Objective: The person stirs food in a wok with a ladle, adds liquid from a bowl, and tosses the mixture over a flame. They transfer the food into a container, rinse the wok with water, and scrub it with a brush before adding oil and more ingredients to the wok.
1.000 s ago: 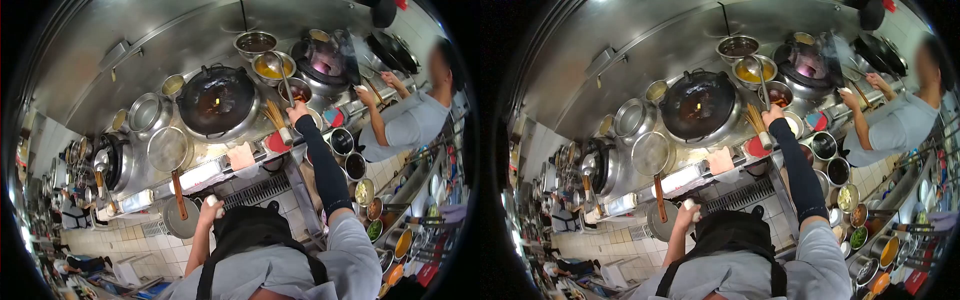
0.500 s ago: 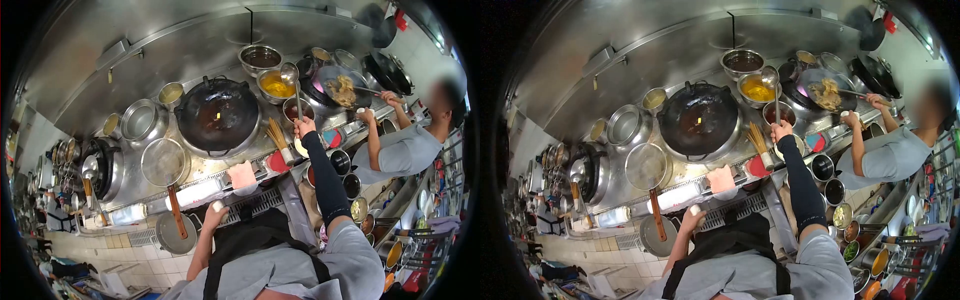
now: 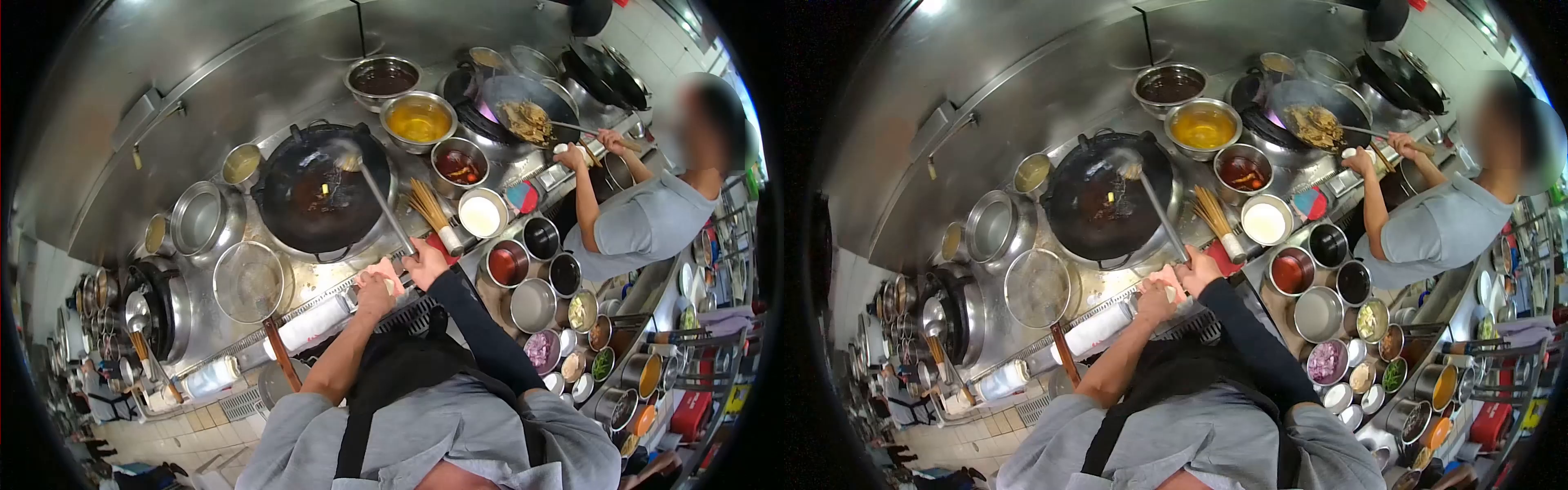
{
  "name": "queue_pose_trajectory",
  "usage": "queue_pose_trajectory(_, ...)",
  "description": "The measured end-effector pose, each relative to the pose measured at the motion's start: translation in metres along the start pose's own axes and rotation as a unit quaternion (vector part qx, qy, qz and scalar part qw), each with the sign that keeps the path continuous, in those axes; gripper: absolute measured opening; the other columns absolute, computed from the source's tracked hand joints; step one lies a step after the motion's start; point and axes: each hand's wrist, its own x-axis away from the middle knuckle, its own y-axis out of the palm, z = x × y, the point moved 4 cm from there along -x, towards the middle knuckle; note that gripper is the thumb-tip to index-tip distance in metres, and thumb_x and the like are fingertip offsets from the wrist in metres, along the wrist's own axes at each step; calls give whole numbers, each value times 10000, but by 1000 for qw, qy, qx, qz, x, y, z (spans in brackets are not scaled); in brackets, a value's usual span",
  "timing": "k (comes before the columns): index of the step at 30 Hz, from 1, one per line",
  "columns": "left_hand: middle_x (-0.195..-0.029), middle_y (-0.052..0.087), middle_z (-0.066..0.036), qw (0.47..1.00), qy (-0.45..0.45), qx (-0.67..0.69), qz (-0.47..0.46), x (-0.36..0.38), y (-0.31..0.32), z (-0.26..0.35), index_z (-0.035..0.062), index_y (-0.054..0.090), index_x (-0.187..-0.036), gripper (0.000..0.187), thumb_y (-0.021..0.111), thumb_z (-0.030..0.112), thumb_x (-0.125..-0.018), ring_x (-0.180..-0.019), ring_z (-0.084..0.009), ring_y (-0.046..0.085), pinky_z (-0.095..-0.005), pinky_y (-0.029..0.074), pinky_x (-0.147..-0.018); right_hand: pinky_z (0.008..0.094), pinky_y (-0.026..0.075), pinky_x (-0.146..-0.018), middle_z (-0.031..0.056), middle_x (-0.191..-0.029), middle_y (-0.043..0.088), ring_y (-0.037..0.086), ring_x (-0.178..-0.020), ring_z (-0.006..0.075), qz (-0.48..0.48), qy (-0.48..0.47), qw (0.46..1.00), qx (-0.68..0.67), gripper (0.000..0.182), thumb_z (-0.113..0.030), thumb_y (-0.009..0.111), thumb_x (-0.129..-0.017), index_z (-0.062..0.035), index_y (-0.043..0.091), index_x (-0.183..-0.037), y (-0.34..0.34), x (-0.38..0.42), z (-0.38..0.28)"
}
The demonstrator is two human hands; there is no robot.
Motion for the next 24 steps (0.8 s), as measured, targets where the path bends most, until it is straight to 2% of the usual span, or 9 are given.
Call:
queue_pose_trajectory(1, -1467, 392, -261, 1000, -1, -12, -6, -2, 3, 3, -2, 439, -1420, 856, 809, 435, -784, -1302, -457, 530, -498, 510, -1037, 356, 494, -560, 86, -750, 623, 588, -595, 174, 23, 16, 998, -54, 396, -83, 634, -938, 23, 582, -1316, -6, 6, 7)
queue_pose_trajectory(3, -1502, 373, -259, 999, -31, 30, 26, -6, 4, -5, -10, 439, -1433, 863, 803, 430, -785, -1330, -455, 501, -498, 479, -1072, 272, 277, -347, -23, -653, 458, 373, -433, 57, -26, 240, 912, -331, 317, -88, 586, -991, -88, 571, -1308, -56, 33, -42)
queue_pose_trajectory(7, -1519, 377, -287, 998, -32, 52, 6, 1, -22, 6, -1, 438, -1442, 844, 774, 450, -813, -1342, -442, 495, -496, 478, -1075, 299, 341, -336, 23, -699, 533, 449, -425, 100, 105, 276, 906, -303, 202, -76, 589, -960, -2, 572, -1146, -120, 48, -34)
queue_pose_trajectory(11, -1451, 474, -277, 1000, 3, -1, -10, 3, -42, 18, 36, 441, -1455, 818, 759, 463, -833, -1264, -413, 574, -485, 524, -1024, 300, 358, -358, 47, -708, 526, 476, -463, 133, 64, 320, 910, -257, 125, -84, 606, -933, 11, 538, -977, -155, 27, -2)
queue_pose_trajectory(14, -1328, 556, -257, 995, -48, 66, 52, 12, -62, 15, 38, 509, -1374, 663, 742, 397, -867, -1149, -422, 635, -481, 552, -955, 311, 379, -363, 47, -687, 535, 502, -471, 143, 46, 347, 894, -279, 128, -98, 615, -929, 1, 545, -887, -166, 14, 14)
queue_pose_trajectory(17, -1208, 588, -246, 968, -3, 136, 209, 17, -79, -6, 20, 545, -1265, 493, 729, 271, -884, -1059, -463, 649, -500, 554, -889, 333, 389, -379, 65, -676, 549, 513, -479, 155, 33, 361, 887, -287, 159, -100, 628, -922, 10, 553, -836, -174, 1, 13)
queue_pose_trajectory(18, -1164, 587, -243, 944, 39, 152, 291, 30, -100, -2, 14, 578, -1149, 292, 676, 120, -894, -1011, -458, 630, -514, 526, -848, 336, 386, -382, 71, -681, 550, 513, -483, 158, 28, 368, 887, -277, 160, -96, 629, -921, 13, 552, -835, -178, -3, 12)
queue_pose_trajectory(21, -1165, 602, -226, 888, 130, 84, 434, 39, -134, -12, 1, 606, -1086, 183, 626, 63, -916, -973, -424, 612, -505, 490, -861, 334, 370, -401, 77, -708, 554, 500, -502, 151, -1, 390, 876, -285, 146, -83, 628, -929, 11, 550, -849, -189, -19, 21)
queue_pose_trajectory(24, -1047, 641, -213, 896, 118, 113, 413, 23, -128, -30, 25, 615, -1037, 132, 593, 15, -908, -962, -396, 605, -508, 469, -872, 282, 352, -421, 49, -734, 549, 477, -528, 108, -20, 432, 840, -328, 110, -75, 612, -949, -11, 545, -890, -199, -32, 23)
